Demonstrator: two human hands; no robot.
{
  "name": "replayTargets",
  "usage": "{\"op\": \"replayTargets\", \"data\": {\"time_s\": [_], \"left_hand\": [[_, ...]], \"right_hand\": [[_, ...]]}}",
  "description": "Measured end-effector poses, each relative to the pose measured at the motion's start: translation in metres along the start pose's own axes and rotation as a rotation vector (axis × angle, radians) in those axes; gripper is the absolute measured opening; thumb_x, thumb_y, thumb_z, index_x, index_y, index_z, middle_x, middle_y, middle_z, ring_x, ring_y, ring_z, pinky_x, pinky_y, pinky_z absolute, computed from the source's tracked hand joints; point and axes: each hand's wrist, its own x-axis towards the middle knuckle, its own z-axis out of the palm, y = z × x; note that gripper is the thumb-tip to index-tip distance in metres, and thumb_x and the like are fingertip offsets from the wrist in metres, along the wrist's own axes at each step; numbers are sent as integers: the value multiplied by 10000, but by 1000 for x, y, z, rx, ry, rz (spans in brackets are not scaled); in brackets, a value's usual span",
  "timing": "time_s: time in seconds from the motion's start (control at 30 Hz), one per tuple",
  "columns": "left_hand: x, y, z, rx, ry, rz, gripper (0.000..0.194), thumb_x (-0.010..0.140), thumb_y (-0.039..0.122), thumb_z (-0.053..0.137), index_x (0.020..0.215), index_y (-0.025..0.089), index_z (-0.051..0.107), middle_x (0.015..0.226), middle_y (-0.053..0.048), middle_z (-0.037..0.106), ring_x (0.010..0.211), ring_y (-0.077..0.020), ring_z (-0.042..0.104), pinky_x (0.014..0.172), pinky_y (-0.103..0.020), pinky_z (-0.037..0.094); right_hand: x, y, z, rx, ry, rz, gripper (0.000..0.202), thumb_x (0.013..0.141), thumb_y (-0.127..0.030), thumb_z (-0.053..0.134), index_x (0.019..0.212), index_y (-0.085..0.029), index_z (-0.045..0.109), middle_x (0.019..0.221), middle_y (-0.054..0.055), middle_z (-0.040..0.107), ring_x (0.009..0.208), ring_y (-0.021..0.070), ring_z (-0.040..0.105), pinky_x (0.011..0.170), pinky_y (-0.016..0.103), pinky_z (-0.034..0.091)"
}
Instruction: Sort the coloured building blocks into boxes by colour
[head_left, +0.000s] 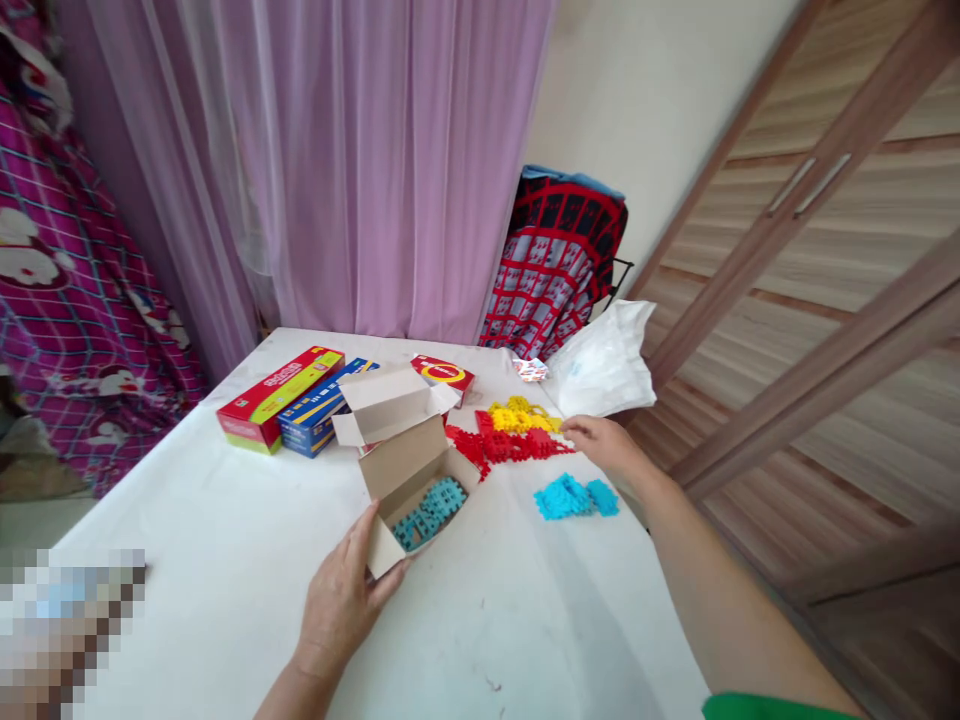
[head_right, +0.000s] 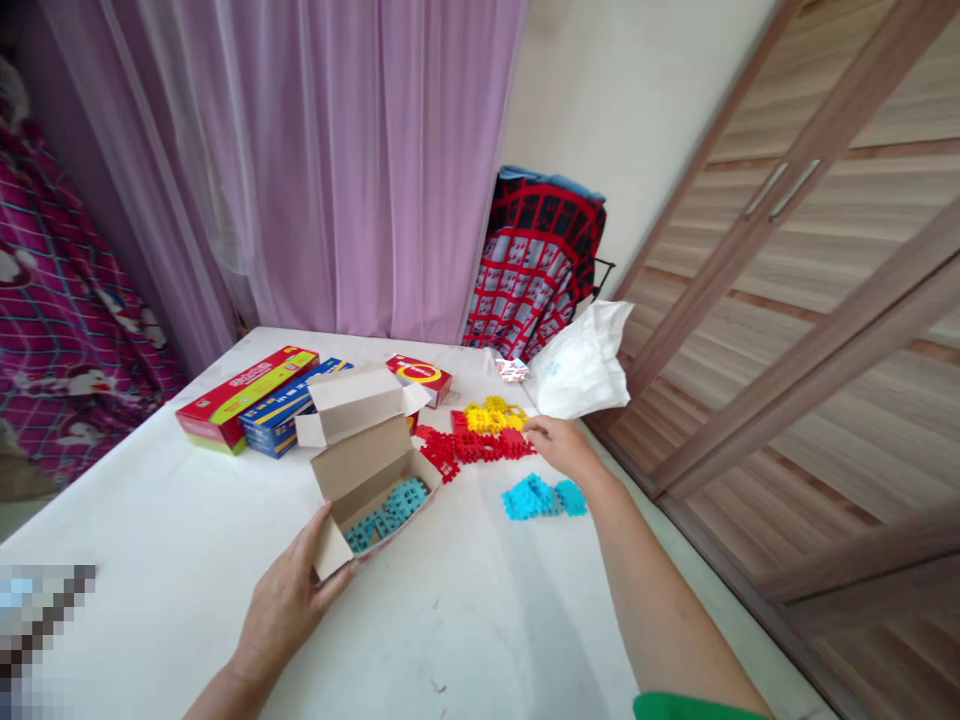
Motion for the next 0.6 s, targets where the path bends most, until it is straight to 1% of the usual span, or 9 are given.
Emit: {"op": "replayTargets", "data": {"time_s": [0.07, 0.13, 0.2, 0.23, 0.3, 0.4, 0.47, 0.53, 0.6], "left_hand": [[2, -1, 1, -3, -10, 4, 716, 878, 495, 503, 1484, 250, 212, 1169, -87, 679, 606, -161, 656, 656, -299, 553], [3, -2, 2, -6, -24, 1, 731, 870, 518, 503, 1485, 251, 211, 1136, -78, 691, 574, -158, 644, 642, -298, 551], [4, -2, 2, 0, -44, -14, 752, 855, 533, 517, 1485, 257, 211, 1143, -76, 690, 577, -165, 649, 639, -301, 550], [4, -2, 3, 8, -53, -24, 761, 848, 538, 523, 1484, 260, 212, 1159, -77, 685, 585, -170, 654, 641, -304, 551], [5, -2, 3, 27, -61, -47, 763, 838, 544, 527, 1478, 261, 221, 1200, -84, 669, 624, -183, 670, 654, -311, 552], [5, -1, 2, 35, -66, -68, 740, 836, 531, 519, 1464, 247, 249, 1248, -100, 645, 668, -189, 684, 676, -314, 554], [6, 0, 1, 31, -79, -77, 718, 840, 509, 511, 1456, 236, 264, 1264, -109, 636, 661, -180, 682, 684, -311, 553], [6, 2, 0, 37, -92, -90, 697, 843, 495, 499, 1447, 224, 281, 1251, -114, 644, 673, -182, 685, 680, -309, 551], [7, 3, -1, 47, -103, -112, 691, 840, 505, 491, 1439, 219, 297, 1208, -107, 667, 708, -196, 695, 660, -305, 547]], "right_hand": [[-8, 36, 0, -108, -116, 41, 346, 776, -273, 535, 1076, -218, 700, 1067, 80, 709, 935, 255, 660, 850, 371, 494], [-19, 56, 10, -169, -272, -41, 571, 694, -277, 627, 1260, -201, 606, 1288, 112, 607, 1122, 286, 592, 957, 390, 449], [-28, 61, 23, -242, -380, -125, 828, 614, -244, 679, 1411, -208, 457, 1479, 130, 419, 1309, 315, 434, 1053, 422, 366], [-32, 59, 29, -287, -415, -154, 904, 591, -216, 682, 1450, -228, 397, 1534, 126, 328, 1367, 324, 351, 1079, 447, 326], [-35, 53, 36, -367, -463, -192, 954, 585, -160, 658, 1475, -281, 339, 1581, 106, 221, 1408, 332, 267, 1092, 502, 277], [-31, 46, 37, -408, -515, -256, 959, 599, -121, 644, 1480, -306, 314, 1588, 99, 199, 1412, 327, 257, 1088, 527, 263], [-25, 48, 31, -381, -522, -270, 980, 594, -120, 658, 1491, -281, 297, 1584, 113, 204, 1408, 322, 269, 1096, 493, 276], [-20, 58, 19, -316, -497, -270, 974, 597, -121, 654, 1495, -240, 297, 1576, 121, 228, 1409, 294, 282, 1110, 420, 286], [-16, 74, 5, -268, -438, -202, 894, 630, -117, 621, 1476, -210, 346, 1548, 112, 304, 1395, 260, 320, 1112, 354, 294]]}}
